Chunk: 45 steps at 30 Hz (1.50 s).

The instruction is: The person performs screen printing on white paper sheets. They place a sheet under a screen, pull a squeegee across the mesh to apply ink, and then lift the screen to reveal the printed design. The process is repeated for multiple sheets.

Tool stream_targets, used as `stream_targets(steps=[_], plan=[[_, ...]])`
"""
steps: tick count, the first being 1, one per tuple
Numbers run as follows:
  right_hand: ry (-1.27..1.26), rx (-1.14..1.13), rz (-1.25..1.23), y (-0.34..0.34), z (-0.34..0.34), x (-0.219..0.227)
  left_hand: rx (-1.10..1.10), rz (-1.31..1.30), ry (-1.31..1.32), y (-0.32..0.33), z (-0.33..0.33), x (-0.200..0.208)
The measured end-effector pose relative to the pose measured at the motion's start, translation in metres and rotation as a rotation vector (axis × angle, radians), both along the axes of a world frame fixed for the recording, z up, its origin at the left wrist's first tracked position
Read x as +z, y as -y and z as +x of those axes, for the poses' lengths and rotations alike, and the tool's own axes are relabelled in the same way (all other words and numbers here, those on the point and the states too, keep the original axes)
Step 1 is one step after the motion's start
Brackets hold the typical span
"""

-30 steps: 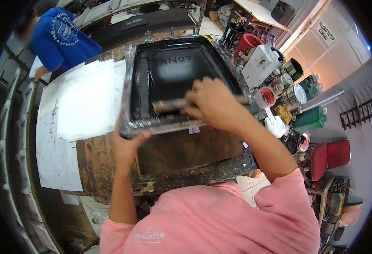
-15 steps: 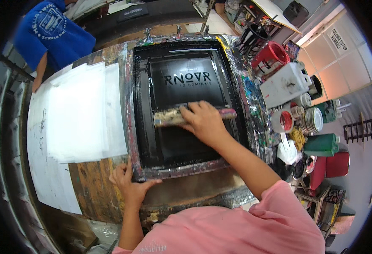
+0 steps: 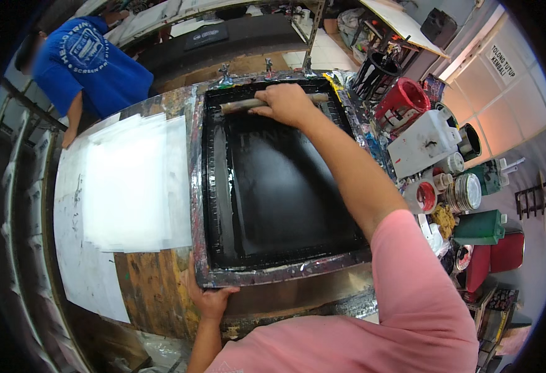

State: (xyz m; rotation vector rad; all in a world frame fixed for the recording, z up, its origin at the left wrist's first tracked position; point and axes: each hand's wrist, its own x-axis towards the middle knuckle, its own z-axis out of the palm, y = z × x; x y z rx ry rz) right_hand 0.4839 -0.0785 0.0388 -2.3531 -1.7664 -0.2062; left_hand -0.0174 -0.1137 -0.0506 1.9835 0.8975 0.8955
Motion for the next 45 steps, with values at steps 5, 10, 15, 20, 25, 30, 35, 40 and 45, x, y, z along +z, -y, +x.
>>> stream_targets(steps=[5,10,15,20,25,30,35,40,45], plan=[[-0.002,-0.015,0.069,0.072,-0.077,-0.009,-0.033,0.084,0.031,-0.005,-0.001,-0.004],[-0.049,-0.060,0.036,0.175,-0.198,0.015,-0.060,0.061,0.090,-0.007,0.008,0.001],[-0.080,-0.071,0.085,0.223,-0.256,0.093,-0.080,-0.016,0.318,-0.001,0.030,0.054],[0.261,-0.092,0.459,0.186,-0.223,0.188,-0.034,0.107,0.518,-0.032,0.078,0.133],[0.330,-0.129,0.593,0.139,-0.184,0.246,-0.004,0.025,0.653,-0.121,0.189,0.101],[0.366,-0.186,0.515,0.117,-0.154,0.273,-0.197,0.467,-0.074,-0.190,0.287,0.009],[0.280,-0.136,0.521,0.111,-0.137,0.275,-0.291,0.360,-0.117,-0.215,0.311,-0.005],[0.122,-0.116,0.520,0.113,-0.138,0.294,-0.298,0.326,-0.093,-0.228,0.303,0.004],[0.224,-0.064,0.638,0.114,-0.152,0.286,-0.333,0.542,-0.086,-0.214,0.310,-0.003]])
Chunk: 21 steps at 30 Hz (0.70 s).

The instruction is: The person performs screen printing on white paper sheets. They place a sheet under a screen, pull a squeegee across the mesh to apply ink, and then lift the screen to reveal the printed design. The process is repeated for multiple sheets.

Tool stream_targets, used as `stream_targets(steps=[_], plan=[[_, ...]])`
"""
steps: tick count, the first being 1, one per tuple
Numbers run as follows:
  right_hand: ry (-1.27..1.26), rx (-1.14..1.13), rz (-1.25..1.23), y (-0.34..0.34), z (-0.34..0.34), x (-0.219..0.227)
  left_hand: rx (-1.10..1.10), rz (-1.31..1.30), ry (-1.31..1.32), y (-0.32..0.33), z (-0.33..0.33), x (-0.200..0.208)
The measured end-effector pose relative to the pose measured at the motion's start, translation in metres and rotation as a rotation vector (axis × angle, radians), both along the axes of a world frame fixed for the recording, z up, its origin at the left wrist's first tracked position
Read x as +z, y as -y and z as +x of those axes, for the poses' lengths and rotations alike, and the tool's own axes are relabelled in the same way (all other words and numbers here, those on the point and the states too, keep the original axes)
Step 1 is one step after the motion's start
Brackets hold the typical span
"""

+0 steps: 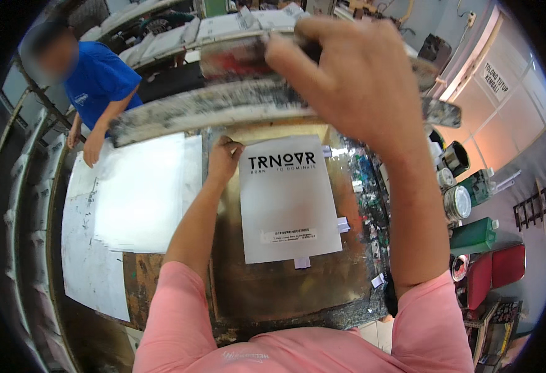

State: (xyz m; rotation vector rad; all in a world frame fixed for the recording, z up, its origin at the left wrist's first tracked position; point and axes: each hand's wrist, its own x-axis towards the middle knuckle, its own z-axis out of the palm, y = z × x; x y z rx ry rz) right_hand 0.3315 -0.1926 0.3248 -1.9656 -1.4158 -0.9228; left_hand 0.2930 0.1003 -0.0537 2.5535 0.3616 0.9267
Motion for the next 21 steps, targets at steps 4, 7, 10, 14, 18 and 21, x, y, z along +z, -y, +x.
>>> stream_targets(steps=[4,7,10,14,18,21], plan=[[0.034,-0.083,-0.035,0.005,0.000,-0.008,-0.040,-0.193,0.062,0.008,-0.003,0.035],[0.048,-0.079,-0.028,0.008,-0.001,-0.009,-0.053,-0.189,0.008,0.000,-0.044,0.071],[0.016,-0.106,-0.080,0.015,-0.013,-0.018,0.211,-0.159,-0.127,-0.003,-0.135,0.067],[-0.026,-0.150,-0.142,0.027,-0.032,-0.038,0.502,-0.246,0.135,-0.007,-0.272,0.021],[0.021,-0.095,-0.056,0.032,-0.038,-0.047,0.756,-0.124,0.178,-0.035,-0.377,0.028],[0.002,-0.111,-0.094,0.033,-0.040,-0.047,1.082,0.117,0.066,-0.046,-0.412,0.061]])
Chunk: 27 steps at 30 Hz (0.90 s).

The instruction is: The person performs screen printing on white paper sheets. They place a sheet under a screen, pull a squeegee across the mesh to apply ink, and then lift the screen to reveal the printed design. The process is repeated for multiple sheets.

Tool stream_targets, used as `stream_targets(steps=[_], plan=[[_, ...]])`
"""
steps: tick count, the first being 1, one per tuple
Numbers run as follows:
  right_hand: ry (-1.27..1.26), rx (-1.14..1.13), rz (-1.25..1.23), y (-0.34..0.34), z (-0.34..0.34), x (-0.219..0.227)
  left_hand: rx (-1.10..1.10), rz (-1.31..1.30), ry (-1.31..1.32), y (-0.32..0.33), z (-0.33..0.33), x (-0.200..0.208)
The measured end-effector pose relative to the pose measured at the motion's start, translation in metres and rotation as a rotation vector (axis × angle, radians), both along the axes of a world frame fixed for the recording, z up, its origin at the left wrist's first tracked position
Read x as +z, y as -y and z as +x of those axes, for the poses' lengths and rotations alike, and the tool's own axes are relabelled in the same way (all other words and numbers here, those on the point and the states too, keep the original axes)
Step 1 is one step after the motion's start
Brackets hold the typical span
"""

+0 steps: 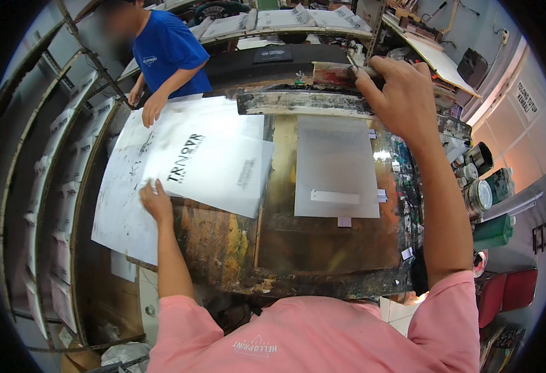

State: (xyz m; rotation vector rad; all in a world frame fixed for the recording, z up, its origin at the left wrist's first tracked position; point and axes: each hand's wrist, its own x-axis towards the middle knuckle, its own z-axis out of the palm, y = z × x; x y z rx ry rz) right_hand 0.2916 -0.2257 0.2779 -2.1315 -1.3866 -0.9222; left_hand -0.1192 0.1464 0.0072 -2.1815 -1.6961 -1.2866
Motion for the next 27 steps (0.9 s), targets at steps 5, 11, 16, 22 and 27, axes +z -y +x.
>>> stream_targets(steps=[5,11,16,22,27], plan=[[0.025,0.010,-0.007,-0.003,0.005,0.004,-0.733,0.072,-0.402,0.063,0.054,0.004],[0.158,0.068,0.036,-0.018,0.026,0.023,-1.166,-0.237,-0.727,0.190,0.179,-0.021],[-0.104,0.085,-0.093,-0.016,0.033,0.024,-1.317,-0.258,-0.586,0.294,0.258,-0.026],[-0.074,0.097,-0.088,-0.013,0.050,0.024,-1.339,-0.246,-0.656,0.346,0.297,-0.014],[-0.058,0.113,-0.077,-0.015,0.052,0.029,-1.419,-0.196,-0.653,0.348,0.295,-0.031]])
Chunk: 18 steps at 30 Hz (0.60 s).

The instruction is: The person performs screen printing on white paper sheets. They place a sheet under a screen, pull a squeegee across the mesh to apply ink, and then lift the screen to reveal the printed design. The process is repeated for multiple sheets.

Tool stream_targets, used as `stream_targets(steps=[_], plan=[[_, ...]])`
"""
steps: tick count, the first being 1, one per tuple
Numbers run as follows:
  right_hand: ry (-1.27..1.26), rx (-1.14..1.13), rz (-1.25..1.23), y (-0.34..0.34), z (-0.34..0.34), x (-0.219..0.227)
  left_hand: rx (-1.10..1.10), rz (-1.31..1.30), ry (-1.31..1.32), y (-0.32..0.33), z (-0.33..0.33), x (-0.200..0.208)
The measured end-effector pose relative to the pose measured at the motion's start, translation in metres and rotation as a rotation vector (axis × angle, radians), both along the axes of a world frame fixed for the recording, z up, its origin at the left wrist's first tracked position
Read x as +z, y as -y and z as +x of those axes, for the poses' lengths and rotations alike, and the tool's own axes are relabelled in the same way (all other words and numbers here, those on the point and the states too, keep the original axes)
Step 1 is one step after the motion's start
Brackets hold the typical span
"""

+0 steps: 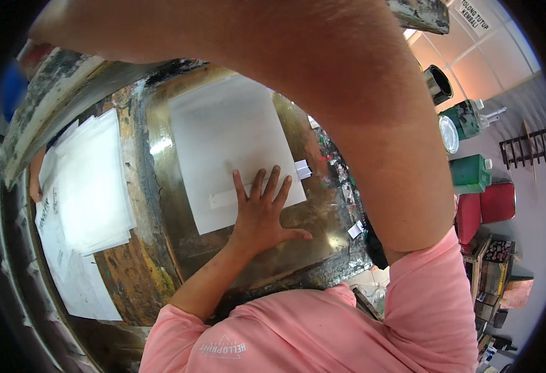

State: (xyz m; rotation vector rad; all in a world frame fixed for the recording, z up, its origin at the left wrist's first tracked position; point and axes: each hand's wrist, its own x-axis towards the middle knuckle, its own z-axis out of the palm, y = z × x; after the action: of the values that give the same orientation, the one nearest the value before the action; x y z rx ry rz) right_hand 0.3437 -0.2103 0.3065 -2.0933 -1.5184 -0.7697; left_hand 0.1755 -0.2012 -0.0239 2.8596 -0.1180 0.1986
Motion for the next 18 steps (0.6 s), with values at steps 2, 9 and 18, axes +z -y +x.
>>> stream_targets(steps=[2,9,18], plan=[[0.003,-0.007,-0.005,0.001,-0.005,0.004,0.001,0.000,0.134,0.005,0.000,-0.005],[-0.004,-0.035,0.066,-0.001,-0.034,-0.008,0.588,-0.484,0.387,-0.057,-0.048,0.100],[-0.300,0.057,-0.593,0.100,-0.107,-0.194,0.812,-0.638,0.251,-0.107,-0.181,0.060]])
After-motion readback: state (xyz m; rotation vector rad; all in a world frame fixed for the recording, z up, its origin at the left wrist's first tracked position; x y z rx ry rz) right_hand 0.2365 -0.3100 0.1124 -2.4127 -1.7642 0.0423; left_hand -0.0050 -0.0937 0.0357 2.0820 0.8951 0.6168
